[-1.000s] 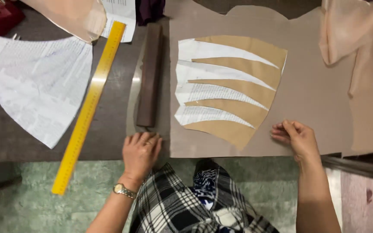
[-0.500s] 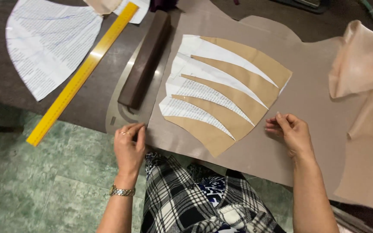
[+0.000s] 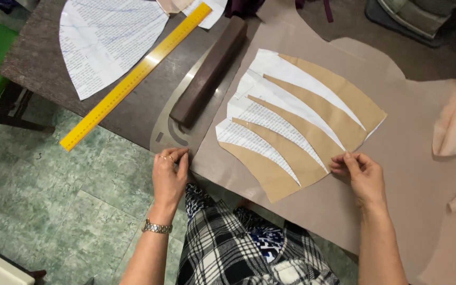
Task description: The person arranges a piece of light-colored fabric on a table and places a pattern piece on top. They use a ruler and a curved template to align the pattern, then smooth the fabric and pattern with their hands to prepare for cutting.
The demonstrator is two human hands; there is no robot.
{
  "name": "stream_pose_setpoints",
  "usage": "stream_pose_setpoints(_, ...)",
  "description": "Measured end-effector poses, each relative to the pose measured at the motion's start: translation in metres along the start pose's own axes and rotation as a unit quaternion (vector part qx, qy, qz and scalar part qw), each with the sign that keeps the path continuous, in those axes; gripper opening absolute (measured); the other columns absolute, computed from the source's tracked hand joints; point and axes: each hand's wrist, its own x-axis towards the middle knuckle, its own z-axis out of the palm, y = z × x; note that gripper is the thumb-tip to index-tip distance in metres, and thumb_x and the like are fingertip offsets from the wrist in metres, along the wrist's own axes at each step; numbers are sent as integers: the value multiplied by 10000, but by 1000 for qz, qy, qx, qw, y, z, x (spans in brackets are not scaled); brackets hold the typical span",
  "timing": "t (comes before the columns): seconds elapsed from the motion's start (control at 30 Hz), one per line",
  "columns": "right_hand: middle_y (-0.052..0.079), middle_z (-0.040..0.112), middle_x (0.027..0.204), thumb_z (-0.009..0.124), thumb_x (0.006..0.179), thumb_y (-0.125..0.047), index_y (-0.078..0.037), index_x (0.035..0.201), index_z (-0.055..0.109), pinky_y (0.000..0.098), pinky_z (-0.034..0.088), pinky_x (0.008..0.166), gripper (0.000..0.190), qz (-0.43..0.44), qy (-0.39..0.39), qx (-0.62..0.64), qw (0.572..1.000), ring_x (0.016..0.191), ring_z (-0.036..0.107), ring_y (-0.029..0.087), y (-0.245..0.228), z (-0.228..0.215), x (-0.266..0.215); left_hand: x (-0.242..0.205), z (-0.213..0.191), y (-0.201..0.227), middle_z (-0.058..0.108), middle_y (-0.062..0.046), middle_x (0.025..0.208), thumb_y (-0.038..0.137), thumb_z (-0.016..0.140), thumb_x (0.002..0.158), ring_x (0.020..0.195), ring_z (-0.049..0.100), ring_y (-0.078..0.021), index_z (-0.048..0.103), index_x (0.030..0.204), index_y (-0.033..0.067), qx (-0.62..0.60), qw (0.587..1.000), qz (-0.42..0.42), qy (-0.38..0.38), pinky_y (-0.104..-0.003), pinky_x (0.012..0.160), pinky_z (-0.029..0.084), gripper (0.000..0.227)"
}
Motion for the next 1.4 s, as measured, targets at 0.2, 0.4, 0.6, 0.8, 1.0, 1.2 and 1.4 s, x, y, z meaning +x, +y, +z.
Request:
stream_pose_setpoints(0.2,258,649,948,540,1038,-123,58,990,574,427,581,729,190,9,12,40,999,799,679,333,23,-2,20,3,13,13,688,-130,1001,114,625,883,938,618,-337,736,998,84,0,1000,11,-22,-410,840,481,162)
stream_pose_setpoints(0.4,233,669,941,565,1013,-150,38,966,596,387,583,713,197,13,3,28,1000,780,689,303,0,20,24,-2,39,35,602,-204,1212,44,582,856,1137,545,-388,649,1146,11,41,991,83,-93,-462,971,440,300)
stream_pose_setpoints(0.6,214,666,938,558,1026,-166,1,976,591,369,594,691,178,-10,11,31,999,760,690,283,-18,8,50,-4,81,60,428,-246,1437,73,560,836,1326,382,-422,493,1329,-39,104,969,159,-154,-518,1079,328,510)
stream_pose_setpoints(0.8,157,666,907,550,1053,-177,-35,958,574,341,623,669,173,-16,39,59,997,744,693,238,-2,-38,87,-10,115,54,258,-209,1539,208,457,904,1424,212,-374,293,1452,-21,203,949,165,-179,-510,1141,191,616)
stream_pose_setpoints(1.0,119,667,951,571,1047,-180,-44,917,550,266,639,706,189,30,70,56,996,782,687,200,-17,-43,72,0,129,45,267,-232,1530,259,346,980,1416,248,-371,278,1454,-51,262,942,152,-146,-469,1142,233,571)
stream_pose_setpoints(1.2,112,678,947,592,1034,-209,-45,928,561,253,640,673,198,44,65,70,994,746,683,168,0,-48,75,3,137,32,308,-258,1503,236,343,966,1387,296,-395,309,1429,-78,266,948,122,-128,-478,1139,250,560)
stream_pose_setpoints(1.4,118,673,973,561,1043,-200,-54,967,539,270,641,701,166,46,65,72,994,774,687,189,-3,-52,76,4,133,33,307,-268,1497,244,348,974,1376,300,-405,307,1430,-75,267,947,112,-139,-496,1148,224,558)
